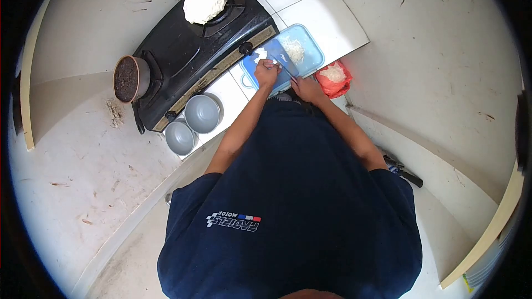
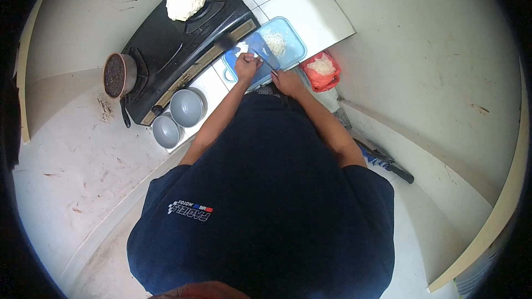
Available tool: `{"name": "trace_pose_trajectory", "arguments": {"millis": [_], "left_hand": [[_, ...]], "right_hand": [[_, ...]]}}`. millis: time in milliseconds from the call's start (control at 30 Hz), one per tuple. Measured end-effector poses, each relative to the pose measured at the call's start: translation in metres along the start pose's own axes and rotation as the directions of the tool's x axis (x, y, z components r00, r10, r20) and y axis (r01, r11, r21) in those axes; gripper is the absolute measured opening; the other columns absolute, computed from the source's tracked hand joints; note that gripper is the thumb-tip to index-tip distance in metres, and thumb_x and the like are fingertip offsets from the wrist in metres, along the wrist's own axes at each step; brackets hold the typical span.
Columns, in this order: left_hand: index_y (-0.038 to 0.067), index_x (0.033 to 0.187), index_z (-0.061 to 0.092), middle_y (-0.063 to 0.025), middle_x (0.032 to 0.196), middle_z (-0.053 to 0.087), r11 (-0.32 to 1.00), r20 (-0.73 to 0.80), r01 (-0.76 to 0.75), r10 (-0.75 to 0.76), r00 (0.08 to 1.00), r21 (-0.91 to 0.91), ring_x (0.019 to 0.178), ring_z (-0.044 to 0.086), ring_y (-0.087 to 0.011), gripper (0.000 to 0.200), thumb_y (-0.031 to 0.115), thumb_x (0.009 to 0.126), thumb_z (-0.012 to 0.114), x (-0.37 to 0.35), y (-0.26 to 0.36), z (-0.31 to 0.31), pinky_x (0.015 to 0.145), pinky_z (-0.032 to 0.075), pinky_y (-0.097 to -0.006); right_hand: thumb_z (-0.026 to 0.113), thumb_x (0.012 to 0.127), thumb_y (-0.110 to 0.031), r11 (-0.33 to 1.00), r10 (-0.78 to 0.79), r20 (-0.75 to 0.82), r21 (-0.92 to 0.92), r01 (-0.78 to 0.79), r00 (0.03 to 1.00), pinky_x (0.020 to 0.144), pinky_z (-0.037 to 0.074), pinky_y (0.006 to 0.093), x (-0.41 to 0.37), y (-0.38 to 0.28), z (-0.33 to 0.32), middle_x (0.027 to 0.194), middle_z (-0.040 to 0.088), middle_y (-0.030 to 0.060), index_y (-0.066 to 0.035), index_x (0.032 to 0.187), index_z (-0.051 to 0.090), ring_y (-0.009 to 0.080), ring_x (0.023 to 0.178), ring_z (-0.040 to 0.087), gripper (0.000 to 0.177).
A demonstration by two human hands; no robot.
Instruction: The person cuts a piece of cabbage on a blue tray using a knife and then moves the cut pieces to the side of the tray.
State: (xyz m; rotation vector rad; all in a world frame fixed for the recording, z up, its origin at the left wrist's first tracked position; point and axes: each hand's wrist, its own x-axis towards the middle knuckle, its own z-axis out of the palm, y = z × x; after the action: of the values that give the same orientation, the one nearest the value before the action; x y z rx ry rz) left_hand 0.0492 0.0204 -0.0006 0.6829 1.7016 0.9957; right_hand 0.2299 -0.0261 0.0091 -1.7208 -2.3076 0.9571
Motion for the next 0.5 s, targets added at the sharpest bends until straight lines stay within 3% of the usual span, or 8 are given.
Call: {"name": "trace_pose_trajectory", "arguments": {"millis": [233,500], "left_hand": [[-0.004,0.101,0.061,-0.0125,0.085,0.070,1.000,-0.010,0.006,-0.006,1.000,-0.007,0.072,0.074,-0.0213,0.022,-0.003,0.084,0.076,-0.002,0.002,0.000,0.061,0.062,-0.0304],[-0.004,0.102,0.062,-0.0121,0.084,0.071,1.000,-0.002,0.007,-0.007,1.000,0.030,0.072,0.074,-0.0211,0.023,-0.003,0.084,0.077,0.002,-0.001,0.000,0.061,0.062,-0.0311]], "right_hand": [[0.045,0.105,-0.044,0.992,0.072,0.011,0.104,-0.072,0.997,0.077,0.053,0.0580,0.010,-0.001,0.001,0.081,0.067,0.0320,0.006,0.092,0.067,0.0499,0.079,0.067,0.056],[0.045,0.105,-0.045,0.994,-0.018,0.038,0.111,0.014,0.999,0.076,0.052,0.0583,0.005,0.005,0.002,0.082,0.068,0.0322,0.005,0.091,0.068,0.0494,0.080,0.068,0.058]]}}
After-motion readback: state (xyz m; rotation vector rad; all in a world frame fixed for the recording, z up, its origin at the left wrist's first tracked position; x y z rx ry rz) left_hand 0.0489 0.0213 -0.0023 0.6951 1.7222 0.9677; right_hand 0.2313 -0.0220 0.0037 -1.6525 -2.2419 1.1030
